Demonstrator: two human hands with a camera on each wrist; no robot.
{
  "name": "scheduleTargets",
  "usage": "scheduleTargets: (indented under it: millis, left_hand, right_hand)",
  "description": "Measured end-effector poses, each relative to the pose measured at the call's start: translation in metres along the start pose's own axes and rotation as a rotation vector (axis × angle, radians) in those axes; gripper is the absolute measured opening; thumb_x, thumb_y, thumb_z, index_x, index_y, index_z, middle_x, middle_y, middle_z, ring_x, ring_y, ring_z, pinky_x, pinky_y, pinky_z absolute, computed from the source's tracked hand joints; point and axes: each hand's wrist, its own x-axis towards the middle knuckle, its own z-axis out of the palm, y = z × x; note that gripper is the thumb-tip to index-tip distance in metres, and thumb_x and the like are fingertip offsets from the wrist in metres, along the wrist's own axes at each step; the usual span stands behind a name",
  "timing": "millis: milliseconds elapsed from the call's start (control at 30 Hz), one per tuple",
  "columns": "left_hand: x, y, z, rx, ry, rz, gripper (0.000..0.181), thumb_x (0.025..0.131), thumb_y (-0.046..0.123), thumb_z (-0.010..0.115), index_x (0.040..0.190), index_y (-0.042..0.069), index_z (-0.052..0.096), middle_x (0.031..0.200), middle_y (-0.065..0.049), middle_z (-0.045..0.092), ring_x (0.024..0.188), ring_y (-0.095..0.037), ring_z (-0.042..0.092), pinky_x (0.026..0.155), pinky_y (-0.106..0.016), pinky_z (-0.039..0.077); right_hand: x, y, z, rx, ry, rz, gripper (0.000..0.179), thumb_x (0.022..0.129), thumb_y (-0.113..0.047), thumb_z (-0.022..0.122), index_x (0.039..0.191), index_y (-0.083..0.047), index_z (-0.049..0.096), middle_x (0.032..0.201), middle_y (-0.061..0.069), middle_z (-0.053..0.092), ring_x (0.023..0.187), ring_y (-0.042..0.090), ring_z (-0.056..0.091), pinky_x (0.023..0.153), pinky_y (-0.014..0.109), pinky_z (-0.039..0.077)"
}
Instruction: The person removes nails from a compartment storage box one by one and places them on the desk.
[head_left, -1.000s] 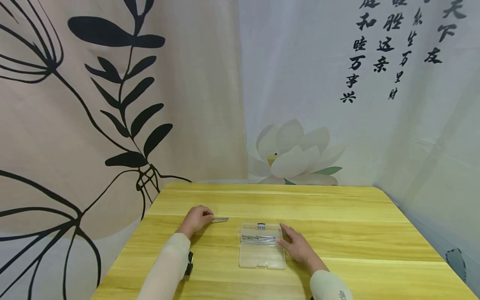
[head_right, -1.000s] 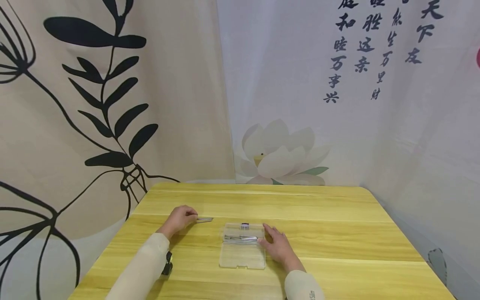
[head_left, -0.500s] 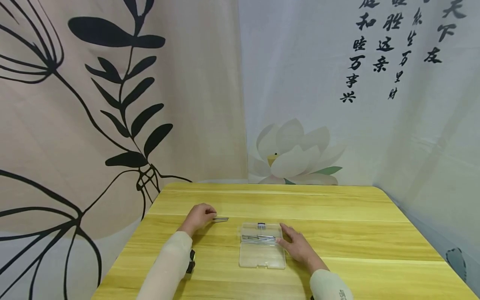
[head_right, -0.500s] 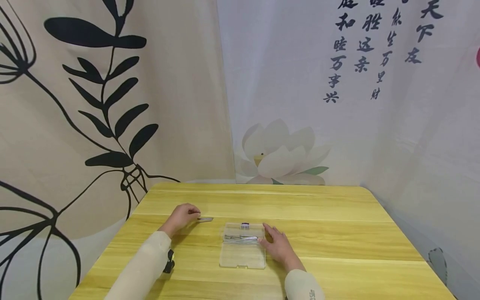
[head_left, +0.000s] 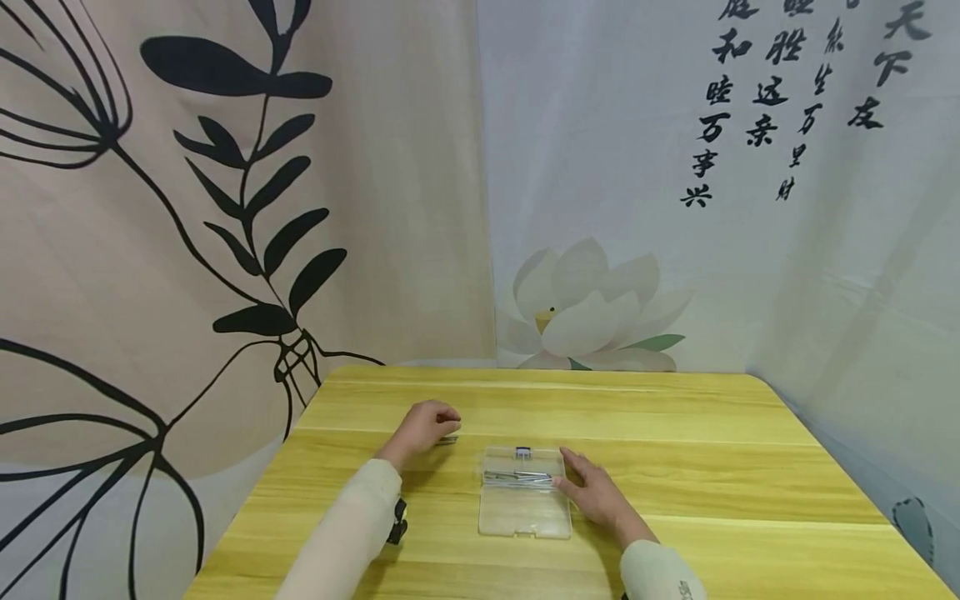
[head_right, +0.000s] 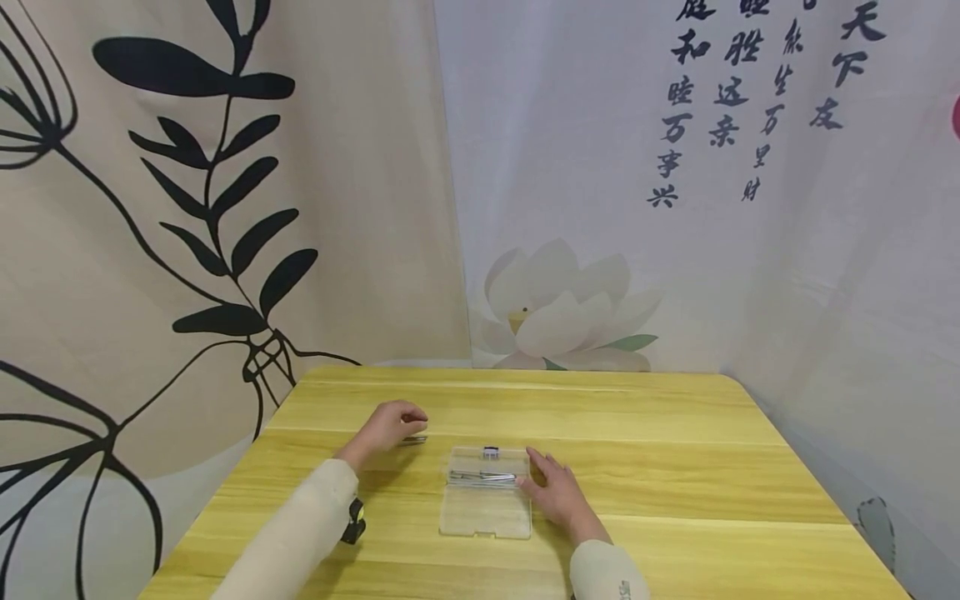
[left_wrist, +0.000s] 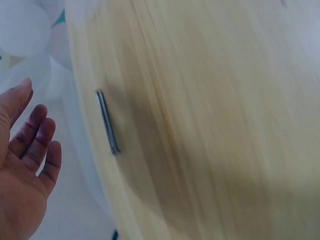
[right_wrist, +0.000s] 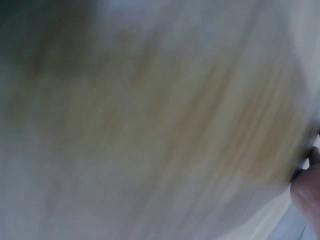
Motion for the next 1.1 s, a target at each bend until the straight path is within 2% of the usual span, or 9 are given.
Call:
scheduleTargets:
  millis: [267,533,767,933,1100]
  left_hand:
    - [0.005,0.025,0.011,-0.026,-0.068,0.070,0.015,0.098,0.017,0.065,0.109,0.010,0.072,0.102,0.000,0.066,0.088,-0.015,0.059,0.074,-0.035,0.052]
    - [0.009,0.047,0.023,-0.027,-0.113,0.133,0.012,0.097,0.016,0.067,0.105,0.010,0.074,0.097,0.003,0.066,0.085,-0.013,0.057,0.074,-0.033,0.050]
    - [0.009,0.056,0.034,-0.012,-0.154,0.189,0.015,0.096,0.015,0.068,0.106,0.004,0.073,0.095,0.002,0.067,0.085,-0.013,0.058,0.074,-0.031,0.050]
    - [0.008,0.062,0.044,-0.033,-0.191,0.181,0.015,0.095,0.013,0.069,0.105,0.003,0.073,0.095,0.002,0.068,0.085,-0.013,0.061,0.073,-0.029,0.051]
    - [0.006,0.065,0.057,-0.038,-0.198,0.192,0.011,0.093,0.011,0.071,0.101,0.004,0.075,0.092,0.003,0.068,0.081,-0.009,0.060,0.071,-0.026,0.051]
  right_hand:
    - [0.000,0.003,0.003,-0.002,0.001,-0.004,0.063,0.100,-0.032,0.060,0.153,-0.009,0.037,0.151,0.017,0.042,0.146,0.044,0.017,0.113,0.064,0.006]
    - [-0.001,0.003,0.004,0.010,0.003,0.003,0.062,0.100,-0.032,0.060,0.154,-0.010,0.037,0.152,0.017,0.041,0.145,0.046,0.016,0.112,0.066,0.007]
    - [-0.001,0.002,0.003,0.001,0.005,0.006,0.063,0.100,-0.034,0.060,0.154,-0.010,0.037,0.152,0.018,0.040,0.145,0.046,0.017,0.112,0.066,0.007]
    - [0.000,0.002,0.002,-0.004,0.015,0.009,0.062,0.100,-0.033,0.059,0.154,-0.010,0.037,0.152,0.019,0.039,0.145,0.047,0.016,0.111,0.067,0.007]
    - [-0.001,0.002,0.002,0.005,0.014,0.018,0.061,0.101,-0.032,0.059,0.154,-0.011,0.037,0.153,0.019,0.038,0.144,0.050,0.014,0.110,0.069,0.008]
